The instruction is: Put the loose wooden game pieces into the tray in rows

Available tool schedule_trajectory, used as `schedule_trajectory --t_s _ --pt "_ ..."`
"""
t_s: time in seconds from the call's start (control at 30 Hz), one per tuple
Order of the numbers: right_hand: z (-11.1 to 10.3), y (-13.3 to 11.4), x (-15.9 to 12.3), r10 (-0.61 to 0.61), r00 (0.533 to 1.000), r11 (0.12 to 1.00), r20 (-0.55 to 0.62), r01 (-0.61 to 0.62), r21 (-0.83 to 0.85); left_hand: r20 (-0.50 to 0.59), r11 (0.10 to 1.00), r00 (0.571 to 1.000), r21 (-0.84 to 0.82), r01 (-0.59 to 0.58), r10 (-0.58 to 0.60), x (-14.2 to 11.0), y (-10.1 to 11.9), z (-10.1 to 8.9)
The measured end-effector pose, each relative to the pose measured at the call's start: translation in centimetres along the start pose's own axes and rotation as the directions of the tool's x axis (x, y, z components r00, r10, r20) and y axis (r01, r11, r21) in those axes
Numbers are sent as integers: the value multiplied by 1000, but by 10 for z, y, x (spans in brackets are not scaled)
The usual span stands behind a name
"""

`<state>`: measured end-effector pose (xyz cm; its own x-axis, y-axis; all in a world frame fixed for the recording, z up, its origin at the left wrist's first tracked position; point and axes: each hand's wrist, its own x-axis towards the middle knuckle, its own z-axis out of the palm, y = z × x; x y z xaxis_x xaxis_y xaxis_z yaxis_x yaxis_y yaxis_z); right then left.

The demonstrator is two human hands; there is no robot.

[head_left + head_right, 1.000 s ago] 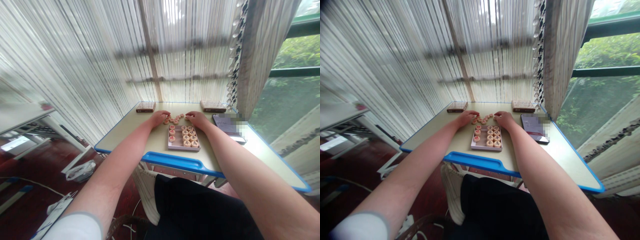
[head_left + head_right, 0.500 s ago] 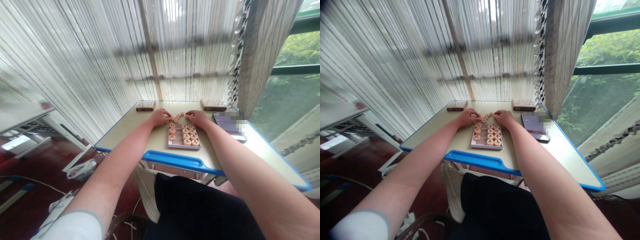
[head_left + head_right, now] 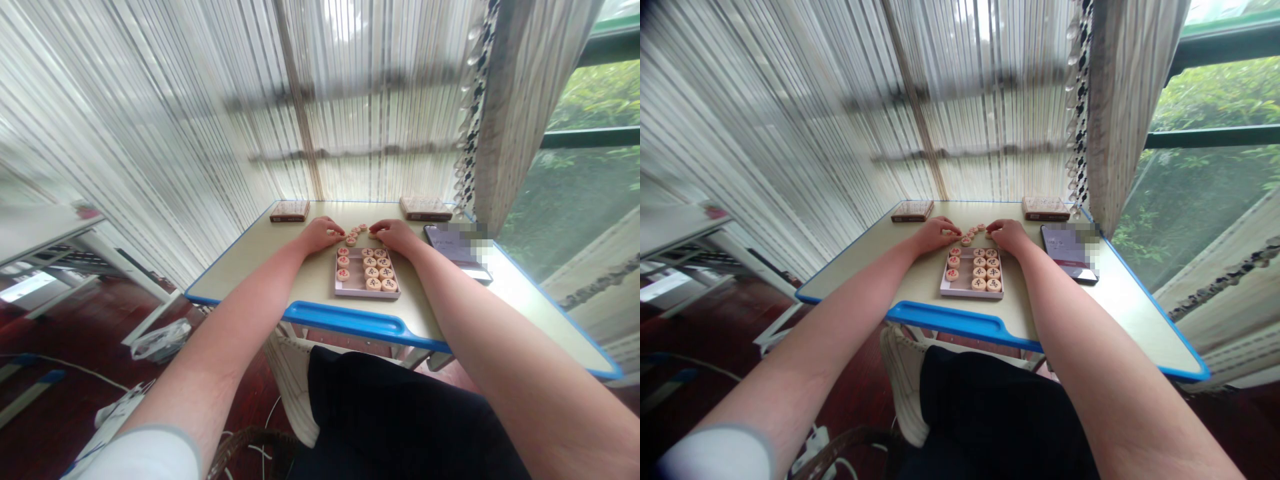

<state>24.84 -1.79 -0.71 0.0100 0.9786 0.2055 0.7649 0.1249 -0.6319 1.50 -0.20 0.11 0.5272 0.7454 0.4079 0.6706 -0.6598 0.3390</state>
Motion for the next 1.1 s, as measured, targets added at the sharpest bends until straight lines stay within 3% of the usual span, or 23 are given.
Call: schedule_trajectory --t_s 0.33,0.53,0.7,0.87,1.0,1.1 --pt "-3 -2 -1 172 985 933 -16 -158 323 -40 1000 999 -19 -24 24 0 9 0" --pt "-3 3 2 188 982 929 -33 -167 331 59 998 997 -46 -50 53 0 13 -1" --pt "-2 4 3 185 981 918 -55 -153 366 22 998 999 -53 -31 32 0 10 -1" --pt "-5 -3 -3 148 989 952 28 -150 266 -13 999 999 -34 -30 29 3 11 2" --pt "-9 -9 -7 143 989 966 29 -146 213 109 998 993 -49 -30 35 5 16 2" --pt "-9 -9 -8 146 989 961 34 -150 230 137 996 990 -89 -8 20 6 16 2"
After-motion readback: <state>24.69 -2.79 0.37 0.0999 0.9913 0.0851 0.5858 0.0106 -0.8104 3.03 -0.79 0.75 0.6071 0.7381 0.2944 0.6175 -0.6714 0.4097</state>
